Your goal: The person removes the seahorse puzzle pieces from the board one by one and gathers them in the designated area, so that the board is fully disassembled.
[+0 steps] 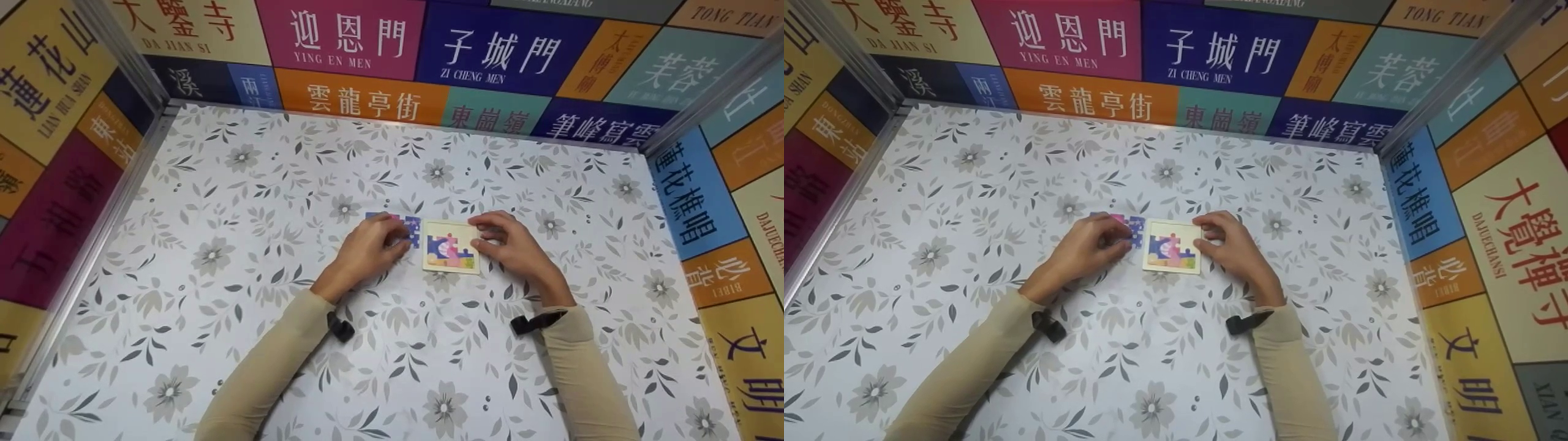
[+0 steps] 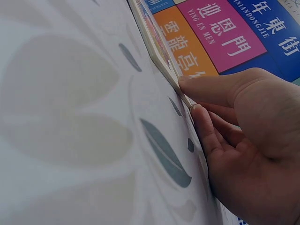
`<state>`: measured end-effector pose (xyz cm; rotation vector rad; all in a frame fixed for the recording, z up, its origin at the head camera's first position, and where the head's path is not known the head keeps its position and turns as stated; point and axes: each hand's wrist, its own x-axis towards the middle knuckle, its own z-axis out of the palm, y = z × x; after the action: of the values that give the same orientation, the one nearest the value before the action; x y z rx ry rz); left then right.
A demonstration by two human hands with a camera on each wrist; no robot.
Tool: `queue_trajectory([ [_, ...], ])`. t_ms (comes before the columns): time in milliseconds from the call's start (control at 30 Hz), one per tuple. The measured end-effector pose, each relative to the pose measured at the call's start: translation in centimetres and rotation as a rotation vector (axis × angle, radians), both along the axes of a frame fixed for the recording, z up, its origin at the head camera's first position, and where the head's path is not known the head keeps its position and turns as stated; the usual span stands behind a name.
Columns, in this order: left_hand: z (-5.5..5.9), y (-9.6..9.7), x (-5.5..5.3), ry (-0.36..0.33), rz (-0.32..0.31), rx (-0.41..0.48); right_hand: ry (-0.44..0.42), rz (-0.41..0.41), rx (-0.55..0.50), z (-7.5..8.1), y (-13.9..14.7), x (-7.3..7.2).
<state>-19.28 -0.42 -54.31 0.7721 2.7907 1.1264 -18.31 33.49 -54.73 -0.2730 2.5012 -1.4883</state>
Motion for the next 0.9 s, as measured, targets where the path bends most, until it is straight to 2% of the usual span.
queue_trajectory([
  [200,0.5,1.2,0.2,0.046,0.002,0.035,-0.001,-0.001,-0.006,0.0,0.0,-0.1],
  [300,0.6,2.0,0.2,0.056,-0.03,0.038,-0.005,-0.004,-0.009,-0.1,0.0,-0.1],
  [533,0.6,3.7,0.2,0.023,-0.116,0.046,0.008,-0.003,-0.013,-0.2,-0.1,-0.2],
  [733,0.7,5.2,0.2,-0.002,-0.17,0.093,0.016,-0.004,-0.021,-0.2,-0.1,-0.1],
  [900,1.0,6.4,0.3,-0.008,-0.178,0.1,0.023,0.0,-0.042,-0.3,-0.1,-0.1],
])
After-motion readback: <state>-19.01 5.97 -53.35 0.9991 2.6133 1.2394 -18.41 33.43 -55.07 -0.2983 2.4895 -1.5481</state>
